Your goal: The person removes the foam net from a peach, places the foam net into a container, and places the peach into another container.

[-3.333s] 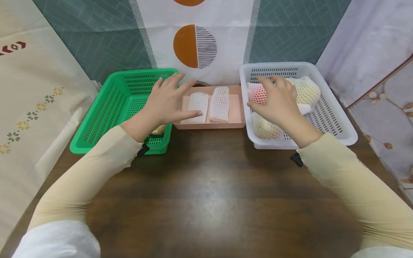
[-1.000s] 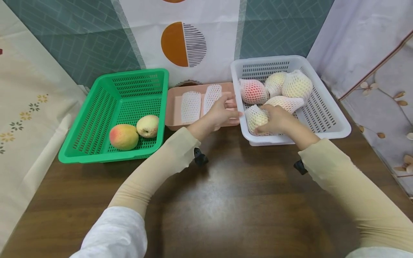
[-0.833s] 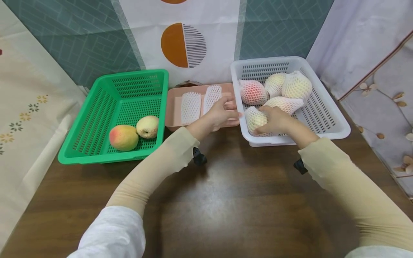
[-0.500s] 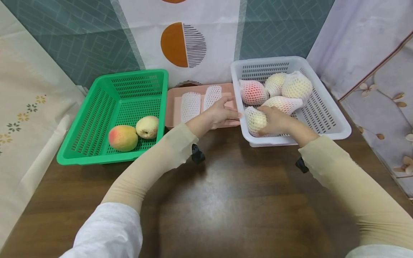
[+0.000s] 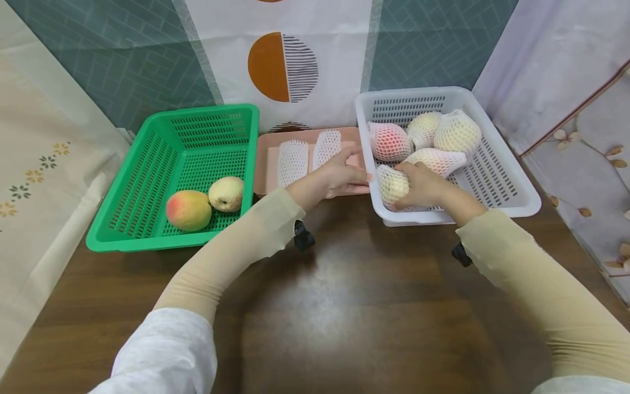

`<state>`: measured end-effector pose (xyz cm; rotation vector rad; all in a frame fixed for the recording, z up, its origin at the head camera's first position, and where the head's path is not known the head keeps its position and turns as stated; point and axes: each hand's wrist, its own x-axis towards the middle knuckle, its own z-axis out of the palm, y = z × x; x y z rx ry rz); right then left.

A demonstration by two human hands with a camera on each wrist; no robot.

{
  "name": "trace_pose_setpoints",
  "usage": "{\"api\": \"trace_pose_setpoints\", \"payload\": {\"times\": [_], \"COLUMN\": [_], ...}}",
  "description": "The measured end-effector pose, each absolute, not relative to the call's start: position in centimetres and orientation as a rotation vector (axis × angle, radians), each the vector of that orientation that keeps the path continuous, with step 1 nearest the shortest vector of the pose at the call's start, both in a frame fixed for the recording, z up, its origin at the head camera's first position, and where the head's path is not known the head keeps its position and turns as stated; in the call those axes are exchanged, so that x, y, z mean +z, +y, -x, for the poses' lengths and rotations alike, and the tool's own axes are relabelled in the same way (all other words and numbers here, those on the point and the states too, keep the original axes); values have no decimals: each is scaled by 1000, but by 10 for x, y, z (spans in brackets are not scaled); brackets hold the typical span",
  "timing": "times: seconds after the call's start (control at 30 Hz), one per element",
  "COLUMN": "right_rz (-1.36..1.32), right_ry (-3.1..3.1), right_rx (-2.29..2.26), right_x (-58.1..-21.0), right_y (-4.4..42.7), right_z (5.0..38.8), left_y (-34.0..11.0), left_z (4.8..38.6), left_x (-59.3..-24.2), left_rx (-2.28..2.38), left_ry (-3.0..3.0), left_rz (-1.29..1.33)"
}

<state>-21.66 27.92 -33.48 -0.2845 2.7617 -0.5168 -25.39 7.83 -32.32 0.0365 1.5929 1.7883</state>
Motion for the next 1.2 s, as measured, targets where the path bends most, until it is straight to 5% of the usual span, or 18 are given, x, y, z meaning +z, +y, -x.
{"api": "trace_pose_setpoints", "payload": {"times": [1.2], "right_rz": [204], "right_ry": [2829], "right_rx": [-705], "right_x": [-313], "right_y": [288], "right_z": [198], "left_y": [80], "left_z": [252], "left_x": [-325], "left_rx": [1837], "left_ry": [1568], "left_rz": [-72]}}
